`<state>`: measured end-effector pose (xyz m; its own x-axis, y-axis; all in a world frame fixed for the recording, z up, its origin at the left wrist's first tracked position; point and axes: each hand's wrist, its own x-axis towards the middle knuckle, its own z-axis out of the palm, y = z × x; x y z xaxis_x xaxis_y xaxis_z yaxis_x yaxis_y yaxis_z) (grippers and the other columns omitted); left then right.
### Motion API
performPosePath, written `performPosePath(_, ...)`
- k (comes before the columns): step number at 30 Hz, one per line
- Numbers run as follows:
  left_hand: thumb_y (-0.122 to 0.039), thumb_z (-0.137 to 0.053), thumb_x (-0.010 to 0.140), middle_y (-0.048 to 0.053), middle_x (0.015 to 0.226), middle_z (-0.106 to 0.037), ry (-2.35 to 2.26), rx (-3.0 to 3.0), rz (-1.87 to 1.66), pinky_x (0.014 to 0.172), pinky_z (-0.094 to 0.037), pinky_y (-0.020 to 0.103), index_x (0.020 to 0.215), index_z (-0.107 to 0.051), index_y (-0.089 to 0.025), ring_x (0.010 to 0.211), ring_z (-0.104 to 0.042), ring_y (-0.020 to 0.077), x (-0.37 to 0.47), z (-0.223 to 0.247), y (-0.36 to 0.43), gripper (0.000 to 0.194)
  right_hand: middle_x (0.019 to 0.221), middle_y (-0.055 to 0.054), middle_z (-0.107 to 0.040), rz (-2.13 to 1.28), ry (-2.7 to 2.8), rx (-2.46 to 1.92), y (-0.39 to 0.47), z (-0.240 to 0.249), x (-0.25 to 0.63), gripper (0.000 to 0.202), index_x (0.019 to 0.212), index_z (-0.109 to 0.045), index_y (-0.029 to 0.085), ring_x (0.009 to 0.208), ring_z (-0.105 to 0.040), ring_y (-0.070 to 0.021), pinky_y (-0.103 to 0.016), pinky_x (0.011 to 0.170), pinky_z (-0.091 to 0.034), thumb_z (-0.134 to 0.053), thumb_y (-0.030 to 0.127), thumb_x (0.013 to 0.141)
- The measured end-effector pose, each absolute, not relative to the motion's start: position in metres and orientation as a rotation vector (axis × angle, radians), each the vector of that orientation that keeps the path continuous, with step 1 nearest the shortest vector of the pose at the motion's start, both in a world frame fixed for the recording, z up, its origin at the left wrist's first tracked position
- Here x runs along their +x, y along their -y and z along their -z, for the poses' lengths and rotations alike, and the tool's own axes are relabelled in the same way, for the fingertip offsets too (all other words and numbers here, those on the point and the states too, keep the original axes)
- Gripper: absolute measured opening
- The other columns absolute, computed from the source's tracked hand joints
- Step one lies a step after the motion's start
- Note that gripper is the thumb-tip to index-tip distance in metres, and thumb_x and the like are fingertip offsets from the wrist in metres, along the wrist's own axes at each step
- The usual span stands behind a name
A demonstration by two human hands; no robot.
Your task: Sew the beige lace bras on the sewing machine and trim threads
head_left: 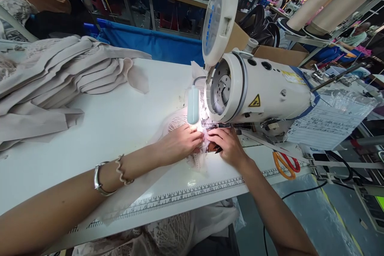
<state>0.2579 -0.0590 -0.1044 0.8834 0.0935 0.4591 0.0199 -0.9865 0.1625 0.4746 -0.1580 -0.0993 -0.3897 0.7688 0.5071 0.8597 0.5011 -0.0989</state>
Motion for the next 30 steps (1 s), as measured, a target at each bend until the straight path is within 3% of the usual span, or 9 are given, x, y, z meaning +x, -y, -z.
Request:
performPosePath(7, -0.012, -0.033, 0.105, 0.011, 0.089, -0.065, -0.195, 3.055, -0.589, 0.063, -0.041, 0.033, 0.094, -0.063, -0.011, 0.076, -0.056, 0.0211, 0.257, 0.091, 0.059, 0.032, 0.111, -0.004, -0.078, 0.229, 2.282, -1.312, 0.158, 0.098, 0.474, 0.039, 0.108, -0.072, 0.021, 0.107, -0.066, -0.0213, -0.036, 0.082, -0.052, -0.043, -0.001, 0.093)
performPosePath(13, -0.001, -0.035, 0.099, 0.015, 0.103, -0.065, -0.244, 3.159, -0.577, 0.058, -0.037, 0.033, 0.104, -0.062, -0.010, 0.079, -0.057, 0.0225, 0.255, 0.091, 0.059, 0.029, 0.115, -0.007, -0.077, 0.308, 2.278, -1.376, 0.158, 0.100, 0.473, 0.047, 0.119, -0.070, 0.018, 0.107, -0.066, -0.0227, -0.037, 0.081, -0.052, -0.038, -0.002, 0.092)
performPosePath(18, -0.002, -0.035, 0.100, 0.010, 0.095, -0.065, -0.079, 3.167, -0.621, 0.063, -0.040, 0.033, 0.090, -0.062, -0.012, 0.080, -0.055, 0.0202, 0.256, 0.088, 0.058, 0.030, 0.106, -0.005, -0.078, 0.306, 2.289, -1.271, 0.157, 0.096, 0.471, 0.035, 0.102, -0.071, 0.019, 0.102, -0.066, -0.0222, -0.037, 0.083, -0.050, -0.044, -0.001, 0.093)
performPosePath(22, 0.000, -0.038, 0.098, 0.006, 0.075, -0.058, -0.083, 3.147, -0.619, 0.059, -0.037, 0.032, 0.077, -0.058, -0.014, 0.067, -0.048, 0.0176, 0.256, 0.086, 0.056, 0.031, 0.103, -0.002, -0.079, 0.288, 2.300, -1.260, 0.158, 0.095, 0.470, 0.033, 0.095, -0.070, 0.021, 0.098, -0.065, -0.0209, -0.037, 0.081, -0.048, -0.045, -0.001, 0.092)
performPosePath(27, -0.002, -0.040, 0.098, 0.010, 0.090, -0.064, -0.186, 3.095, -0.574, 0.059, -0.037, 0.032, 0.095, -0.062, -0.011, 0.075, -0.054, 0.0205, 0.254, 0.088, 0.057, 0.024, 0.108, -0.005, -0.078, 0.307, 2.306, -1.342, 0.158, 0.098, 0.471, 0.041, 0.112, -0.070, 0.020, 0.103, -0.065, -0.0212, -0.036, 0.079, -0.048, -0.040, 0.000, 0.094)
performPosePath(30, -0.007, -0.040, 0.101, 0.015, 0.101, -0.066, -0.253, 3.096, -0.543, 0.058, -0.036, 0.032, 0.107, -0.062, -0.010, 0.083, -0.057, 0.0237, 0.254, 0.091, 0.058, 0.023, 0.112, -0.006, -0.077, 0.281, 2.318, -1.373, 0.158, 0.100, 0.472, 0.042, 0.113, -0.071, 0.020, 0.106, -0.065, -0.0217, -0.036, 0.081, -0.049, -0.040, 0.000, 0.093)
